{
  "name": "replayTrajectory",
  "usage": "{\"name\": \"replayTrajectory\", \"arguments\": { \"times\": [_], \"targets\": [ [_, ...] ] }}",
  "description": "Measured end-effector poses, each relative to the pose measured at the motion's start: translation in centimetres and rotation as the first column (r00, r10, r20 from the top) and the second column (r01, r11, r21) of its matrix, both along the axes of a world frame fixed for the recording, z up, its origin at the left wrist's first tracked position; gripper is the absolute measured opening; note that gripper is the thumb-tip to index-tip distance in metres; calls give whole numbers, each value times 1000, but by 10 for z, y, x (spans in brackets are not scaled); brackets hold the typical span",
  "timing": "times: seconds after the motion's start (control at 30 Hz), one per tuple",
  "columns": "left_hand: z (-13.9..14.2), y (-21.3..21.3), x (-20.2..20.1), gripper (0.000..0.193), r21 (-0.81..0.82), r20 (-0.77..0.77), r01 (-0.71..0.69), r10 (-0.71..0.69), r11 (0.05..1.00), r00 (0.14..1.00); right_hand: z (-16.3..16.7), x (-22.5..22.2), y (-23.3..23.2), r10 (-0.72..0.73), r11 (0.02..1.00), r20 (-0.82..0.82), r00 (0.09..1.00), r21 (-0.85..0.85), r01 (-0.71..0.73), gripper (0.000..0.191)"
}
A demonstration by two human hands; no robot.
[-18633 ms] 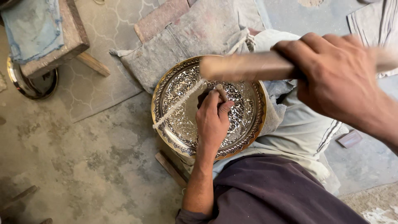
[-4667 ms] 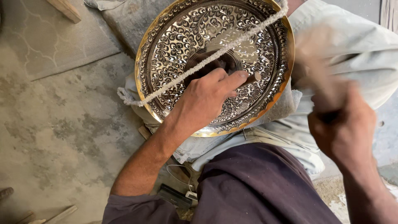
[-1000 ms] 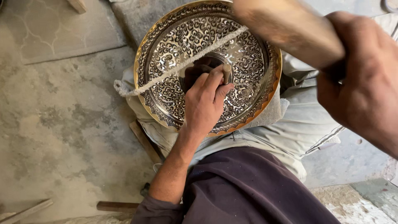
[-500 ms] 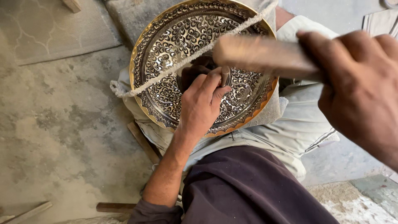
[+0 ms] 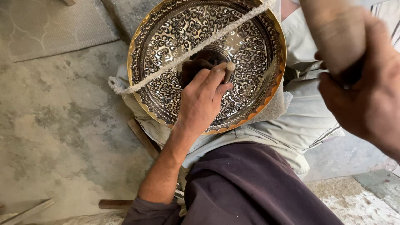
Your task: The person sits on the floor with an ornate brass plate on their lap and hammers a small punch with a wooden mallet to chase floral patterns into the metal, repositioning the punch repeatedly. They then flip the plate over and use a fine engraving tool by hand to cut lines into the polished center of the plate.
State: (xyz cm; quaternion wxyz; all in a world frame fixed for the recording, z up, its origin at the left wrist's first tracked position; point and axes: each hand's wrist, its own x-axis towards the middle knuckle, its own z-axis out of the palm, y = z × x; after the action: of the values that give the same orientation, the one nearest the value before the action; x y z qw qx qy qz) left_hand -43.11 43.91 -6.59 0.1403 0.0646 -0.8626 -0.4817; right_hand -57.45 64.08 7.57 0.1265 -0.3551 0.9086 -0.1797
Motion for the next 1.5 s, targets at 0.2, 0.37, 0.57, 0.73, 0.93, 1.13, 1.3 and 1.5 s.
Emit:
{"name": "replayTrajectory", "arguments": {
  "times": [0.2, 0.37, 0.57, 0.73, 0.93, 1.13, 1.3, 1.5],
  "targets": [
    [-2, -2, 1, 46, -48, -47, 13, -15, 999, 999, -6, 4, 3, 38, 991, -9, 999, -125, -39, 56],
    [-3, -3, -2, 47, -79, 2, 42, -42, 996, 999, -7, 9, 8, -32, 998, -103, 994, -53, 27, 52],
    [-2, -5, -3, 47, -69, 18, 85, -84, 994, 996, -12, 16, 9, -326, 930, 168, 930, -116, 348, 52],
    [-1, -7, -4, 49, -66, 10, 120, -120, 991, 993, -18, 16, 12, -99, 986, -26, 995, -135, 95, 51],
    [-2, -9, -6, 48, -65, 34, 167, -165, 984, 986, -26, 17, 28, 25, 991, -52, 998, -128, -31, 44],
    [-5, -13, -5, 47, -64, 23, 209, -208, 976, 978, -42, 16, 46, 231, 968, -274, 933, -35, -250, 44],
    [-7, -15, -5, 43, -95, 31, 238, -236, 967, 971, -46, 19, 48, 279, 949, -399, 873, 254, -187, 47],
    [-6, -15, -7, 39, -89, 70, 297, -291, 951, 954, -44, 41, 39, -156, 970, 25, 987, -182, 158, 43]
  ]
}}
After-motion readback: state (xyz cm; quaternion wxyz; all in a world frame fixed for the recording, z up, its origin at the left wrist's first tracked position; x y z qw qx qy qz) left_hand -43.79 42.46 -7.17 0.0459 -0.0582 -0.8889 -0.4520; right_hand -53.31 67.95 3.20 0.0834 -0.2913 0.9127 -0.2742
